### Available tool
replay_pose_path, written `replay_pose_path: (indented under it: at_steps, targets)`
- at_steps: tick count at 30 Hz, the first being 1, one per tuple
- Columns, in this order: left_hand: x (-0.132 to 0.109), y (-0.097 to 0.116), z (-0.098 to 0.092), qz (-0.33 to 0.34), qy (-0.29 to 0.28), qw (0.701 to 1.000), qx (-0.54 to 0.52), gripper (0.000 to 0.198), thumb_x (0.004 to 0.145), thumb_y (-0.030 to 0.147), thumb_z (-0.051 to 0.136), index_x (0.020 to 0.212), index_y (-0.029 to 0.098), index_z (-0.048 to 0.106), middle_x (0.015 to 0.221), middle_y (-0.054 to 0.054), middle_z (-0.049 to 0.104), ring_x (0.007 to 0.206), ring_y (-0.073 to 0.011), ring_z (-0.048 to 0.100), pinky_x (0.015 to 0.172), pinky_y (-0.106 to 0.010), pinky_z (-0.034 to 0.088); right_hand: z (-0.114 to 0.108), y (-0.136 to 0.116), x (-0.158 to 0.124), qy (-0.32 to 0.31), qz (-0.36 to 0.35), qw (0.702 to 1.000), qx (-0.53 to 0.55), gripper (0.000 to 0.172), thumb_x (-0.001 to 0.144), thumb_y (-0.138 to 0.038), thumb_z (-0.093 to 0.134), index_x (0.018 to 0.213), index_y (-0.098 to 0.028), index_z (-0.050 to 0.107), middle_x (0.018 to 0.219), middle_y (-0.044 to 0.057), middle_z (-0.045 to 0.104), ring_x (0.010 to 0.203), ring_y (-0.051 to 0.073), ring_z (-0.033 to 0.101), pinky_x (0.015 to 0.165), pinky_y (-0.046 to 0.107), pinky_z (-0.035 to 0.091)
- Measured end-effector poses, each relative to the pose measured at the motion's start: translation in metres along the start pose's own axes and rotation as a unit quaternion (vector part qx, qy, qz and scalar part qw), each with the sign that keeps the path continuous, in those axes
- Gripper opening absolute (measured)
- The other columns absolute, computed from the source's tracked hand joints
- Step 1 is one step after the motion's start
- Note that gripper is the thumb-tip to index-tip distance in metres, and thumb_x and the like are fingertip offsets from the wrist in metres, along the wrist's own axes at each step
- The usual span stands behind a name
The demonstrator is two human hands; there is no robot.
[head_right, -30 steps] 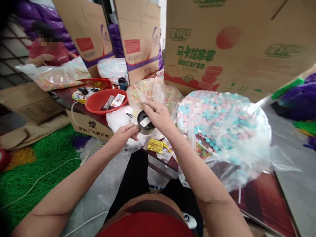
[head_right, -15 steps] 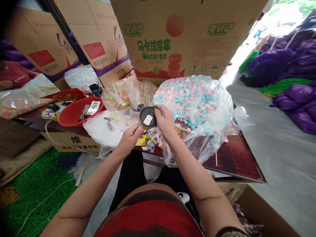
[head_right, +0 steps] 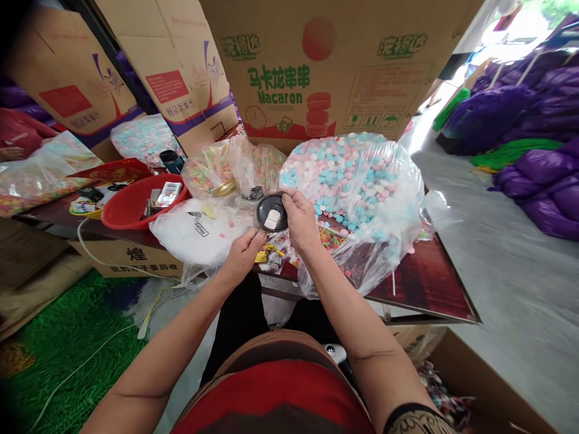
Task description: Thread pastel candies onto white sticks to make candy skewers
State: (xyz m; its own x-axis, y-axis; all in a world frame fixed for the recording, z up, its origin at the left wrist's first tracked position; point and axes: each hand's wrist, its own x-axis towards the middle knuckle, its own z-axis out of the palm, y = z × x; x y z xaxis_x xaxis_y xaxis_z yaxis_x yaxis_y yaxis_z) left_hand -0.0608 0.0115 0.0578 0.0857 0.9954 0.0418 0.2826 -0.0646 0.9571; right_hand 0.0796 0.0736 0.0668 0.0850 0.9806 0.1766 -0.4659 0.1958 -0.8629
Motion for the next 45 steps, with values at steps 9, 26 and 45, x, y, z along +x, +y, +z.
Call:
replay_pose_path:
  at_steps: [9,26,45]
  targets:
    - [0.000,0.022,0.000,-0.101,-0.101,0.962,-0.232,0.037,0.074,0.046,0.070,0.057,0.020,0.051,0.050,0.005,0.035,0.049,-0.0106,0.042,0.050,-0.026,0.050,-0.076,-0.031,-0.042,-0.181,0.007,0.956,-0.233,0.106,0.069,-0.068,0.083,0.158,-0.024,0.046,0.162,0.010,0.048,0.153,0.036,0.039,0.128,0.049,0.028]
    - [0.019,0.017,0.038,0.043,-0.115,0.991,-0.053,0.063,0.085,0.054,0.062,0.138,0.021,0.053,0.147,-0.015,0.060,0.133,-0.0272,0.060,0.100,-0.037,0.056,-0.107,-0.035,-0.082,-0.076,-0.223,0.791,-0.565,0.079,0.076,-0.038,0.083,0.145,-0.023,0.048,0.140,0.016,0.065,0.131,0.037,0.061,0.113,0.059,0.047]
    - [0.011,0.035,0.071,0.202,-0.032,0.936,0.286,0.050,0.099,0.049,0.051,0.134,0.014,0.059,0.134,-0.015,0.067,0.127,-0.0259,0.062,0.110,-0.039,0.049,-0.113,-0.001,-0.091,-0.045,-0.257,0.751,-0.606,0.084,0.084,-0.034,0.071,0.157,-0.025,0.031,0.148,0.017,0.058,0.139,0.039,0.054,0.120,0.067,0.038]
